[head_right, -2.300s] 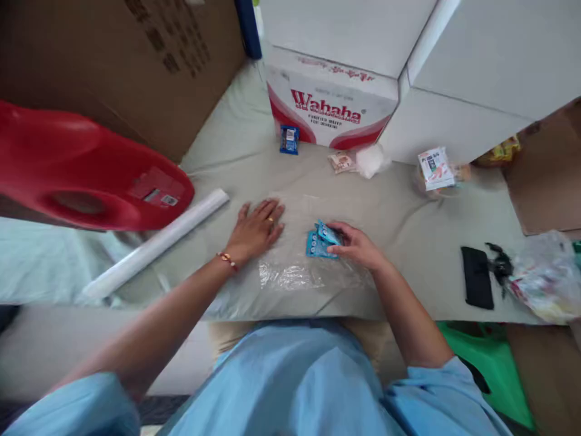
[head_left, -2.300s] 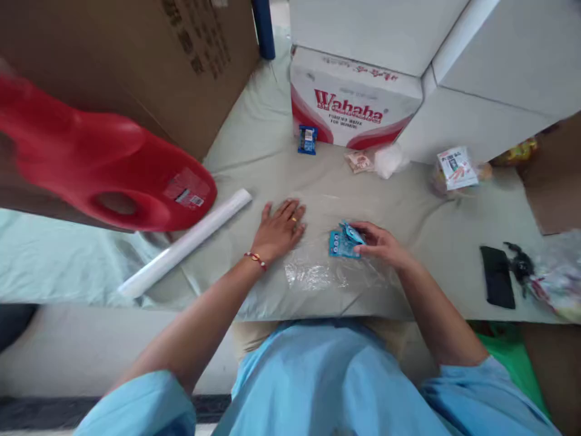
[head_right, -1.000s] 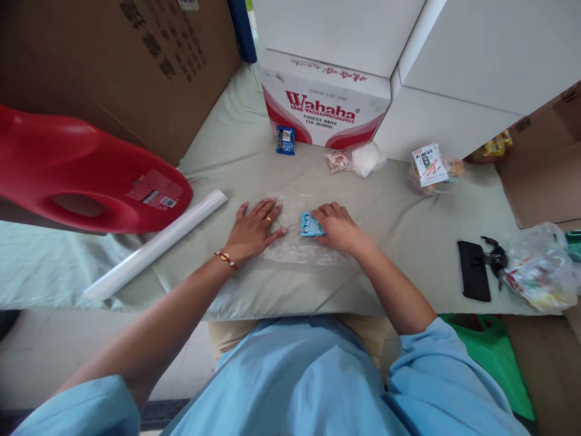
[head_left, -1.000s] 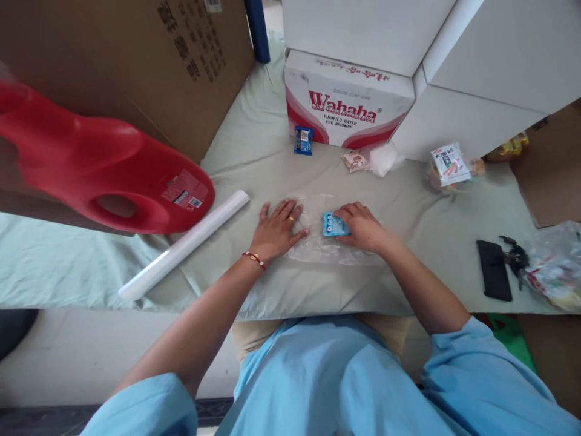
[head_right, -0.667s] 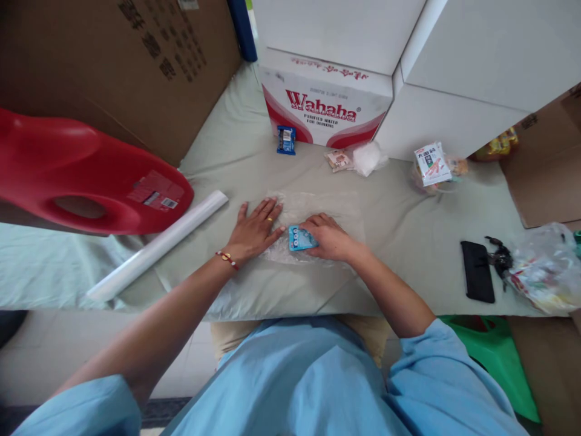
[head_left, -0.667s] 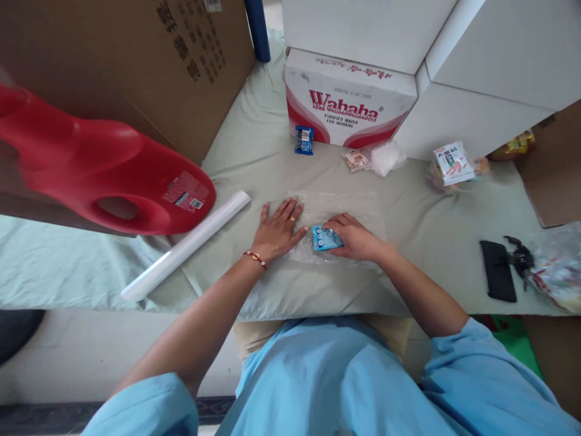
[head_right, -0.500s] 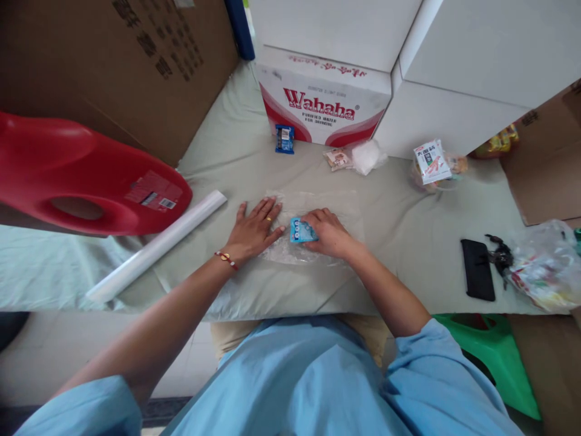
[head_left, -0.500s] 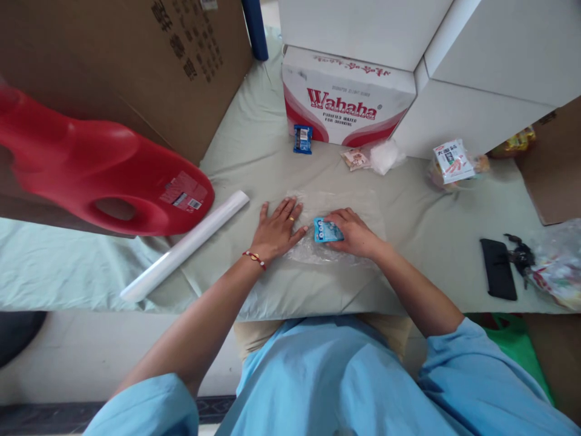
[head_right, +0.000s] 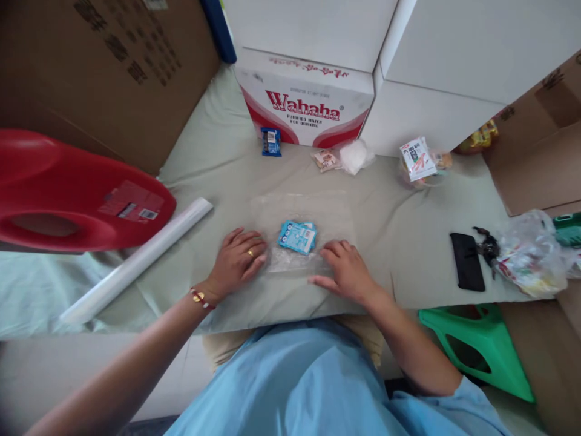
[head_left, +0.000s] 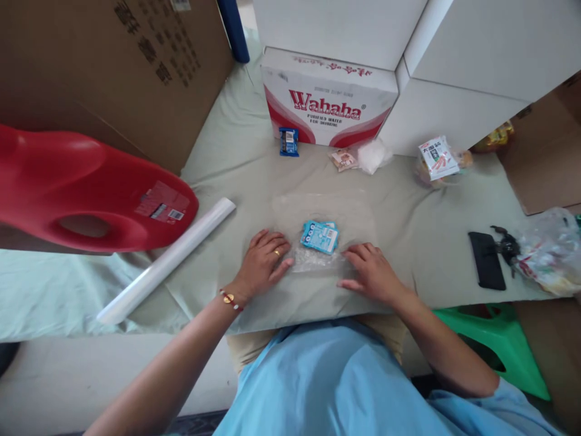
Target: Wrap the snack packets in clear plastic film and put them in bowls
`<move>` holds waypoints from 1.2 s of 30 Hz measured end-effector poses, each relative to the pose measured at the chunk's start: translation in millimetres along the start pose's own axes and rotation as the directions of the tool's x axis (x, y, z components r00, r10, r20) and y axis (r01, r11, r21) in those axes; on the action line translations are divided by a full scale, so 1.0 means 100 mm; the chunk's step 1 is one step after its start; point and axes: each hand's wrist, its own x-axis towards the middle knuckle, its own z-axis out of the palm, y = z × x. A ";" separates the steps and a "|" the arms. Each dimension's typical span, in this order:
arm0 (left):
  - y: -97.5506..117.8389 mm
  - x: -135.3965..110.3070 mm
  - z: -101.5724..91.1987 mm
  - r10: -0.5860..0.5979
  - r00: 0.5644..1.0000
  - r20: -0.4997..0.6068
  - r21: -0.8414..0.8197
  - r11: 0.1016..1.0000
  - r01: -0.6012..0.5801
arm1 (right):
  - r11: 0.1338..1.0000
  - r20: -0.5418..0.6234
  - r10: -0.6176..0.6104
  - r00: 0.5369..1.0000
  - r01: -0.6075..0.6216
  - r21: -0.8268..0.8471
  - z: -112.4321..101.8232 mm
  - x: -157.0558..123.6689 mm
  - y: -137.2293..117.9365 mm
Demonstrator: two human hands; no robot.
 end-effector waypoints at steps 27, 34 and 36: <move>0.05 -0.13 -0.21 -0.088 0.989 0.117 -0.318 0.940 0.121 | 0.925 0.114 -0.246 0.962 0.199 0.324 -0.41 0.09 0.26; 0.14 -0.04 -0.26 -0.167 0.981 0.103 -0.525 0.828 0.196 | 0.923 0.070 -0.201 0.977 0.165 0.348 -0.41 -0.03 0.31; 0.14 -0.01 -0.24 -0.225 0.972 0.072 -0.567 0.792 0.225 | 0.921 0.059 -0.199 0.978 0.166 0.351 -0.44 -0.04 0.30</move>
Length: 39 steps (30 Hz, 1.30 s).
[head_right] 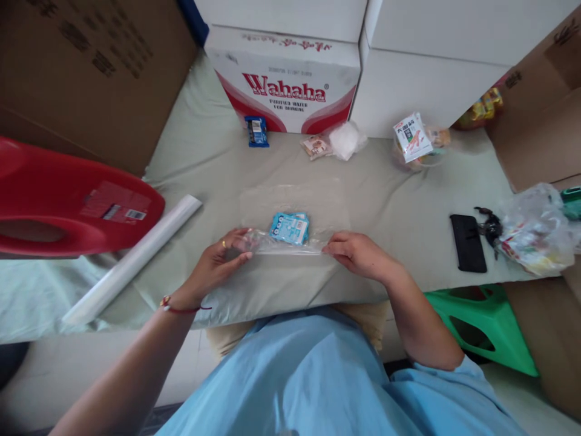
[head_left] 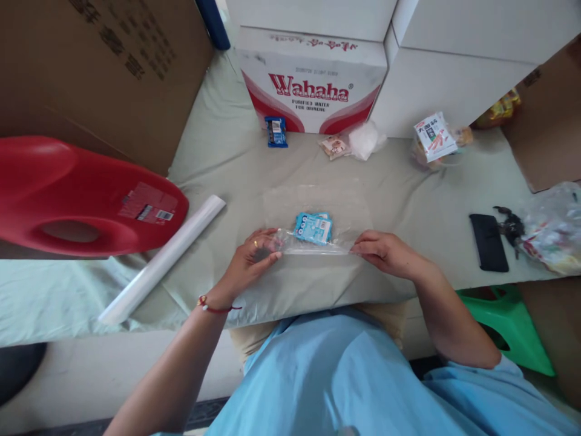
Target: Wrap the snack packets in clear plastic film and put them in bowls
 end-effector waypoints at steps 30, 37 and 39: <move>0.26 0.28 0.21 0.378 0.774 -0.507 0.723 0.676 0.144 | 0.804 0.063 0.512 0.857 -0.452 -0.387 -0.22 0.89 0.56; 0.37 0.55 0.56 0.174 0.984 -0.026 0.755 0.649 -0.095 | 0.818 -0.113 0.357 0.927 -0.369 -0.441 -0.40 1.17 0.45; 0.32 0.61 0.60 0.094 0.995 0.011 0.755 0.652 -0.070 | 0.833 -0.136 0.321 0.937 -0.348 -0.431 -0.35 1.40 0.43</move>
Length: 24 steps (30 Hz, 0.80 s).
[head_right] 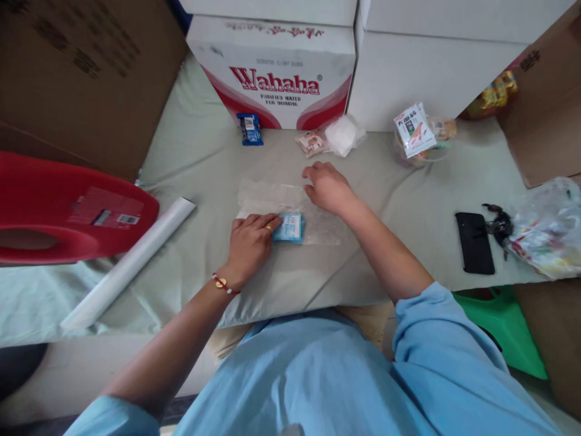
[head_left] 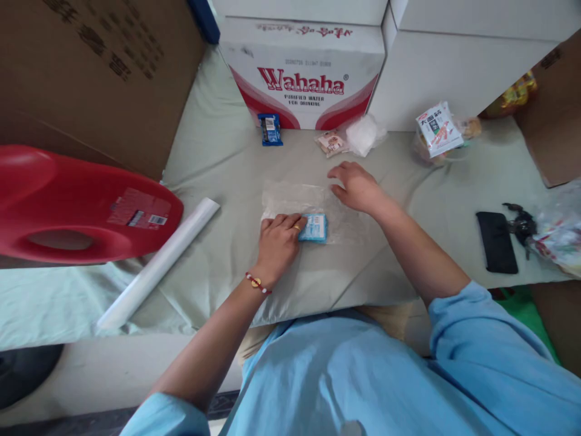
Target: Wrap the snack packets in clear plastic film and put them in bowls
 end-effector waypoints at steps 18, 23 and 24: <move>0.02 -0.03 0.12 0.027 0.999 0.023 -0.003 1.000 -0.027 | 0.980 0.125 -0.182 0.975 0.169 0.110 0.08 0.25 -0.35; 0.01 -0.03 0.18 -0.013 0.999 0.032 -0.052 0.999 0.014 | 0.969 0.220 -0.242 0.945 0.248 0.003 0.09 -0.29 -0.63; -0.02 -0.03 0.20 -0.033 0.999 0.033 -0.093 0.995 0.036 | 0.968 0.246 -0.238 0.940 0.249 -0.017 0.15 -0.39 -0.65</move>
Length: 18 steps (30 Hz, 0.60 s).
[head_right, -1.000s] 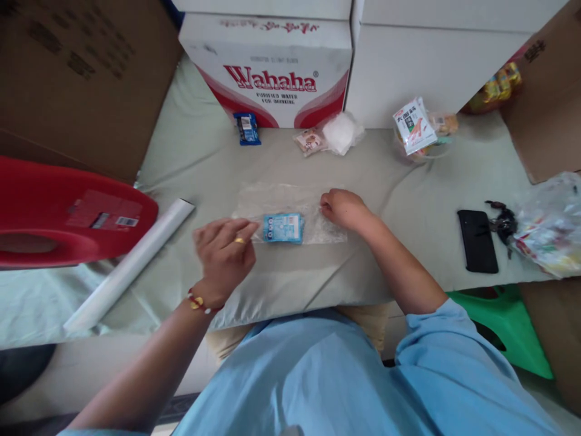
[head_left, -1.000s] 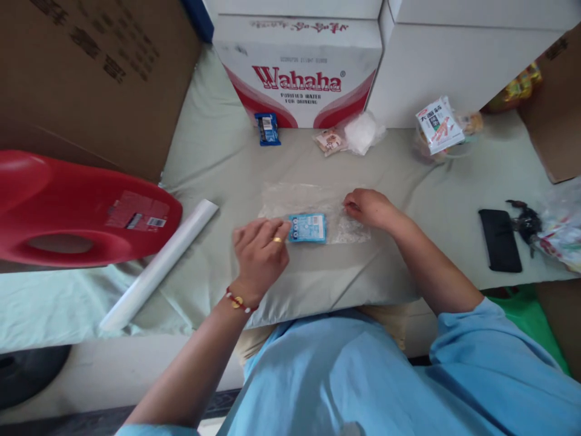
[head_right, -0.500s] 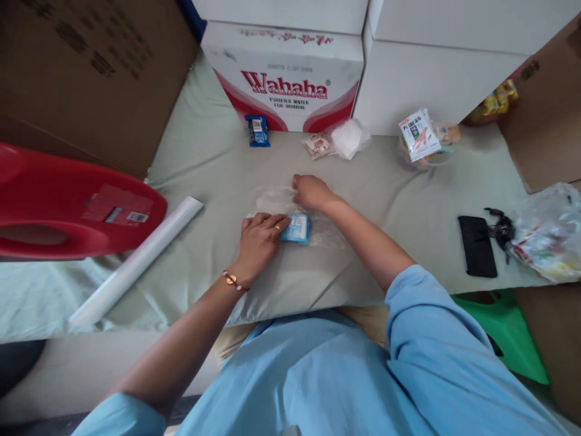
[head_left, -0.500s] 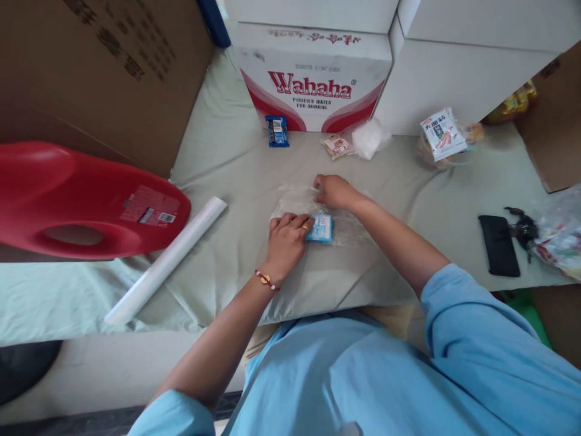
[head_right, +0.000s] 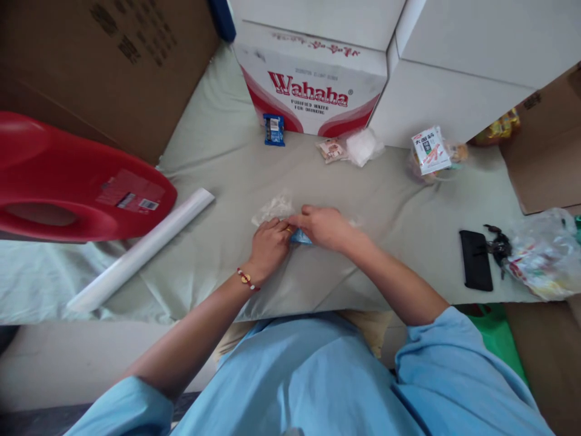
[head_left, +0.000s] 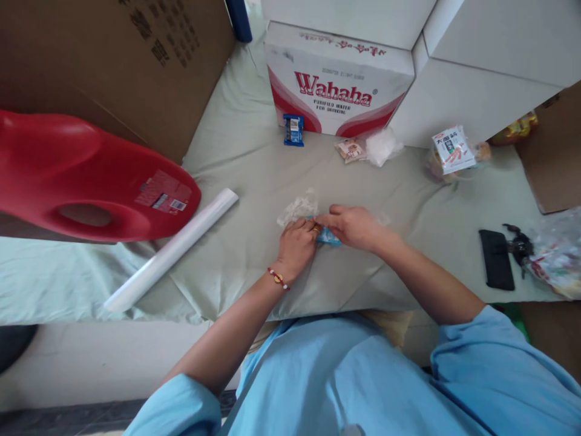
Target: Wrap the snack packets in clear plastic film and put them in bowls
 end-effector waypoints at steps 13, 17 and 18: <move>-0.48 0.03 -0.04 -0.647 0.714 -0.269 -0.651 0.668 0.360 | 1.000 0.100 0.002 0.995 -0.001 -0.010 0.33 -0.17 -0.16; -0.47 0.41 -0.19 -0.608 0.776 -0.165 -0.571 0.701 0.428 | 0.995 0.112 -0.008 0.994 0.019 -0.096 0.28 -0.14 -0.27; -0.46 0.49 -0.22 -0.589 0.799 -0.118 -0.552 0.708 0.441 | 0.993 0.110 -0.011 0.994 0.024 -0.113 0.27 -0.13 -0.29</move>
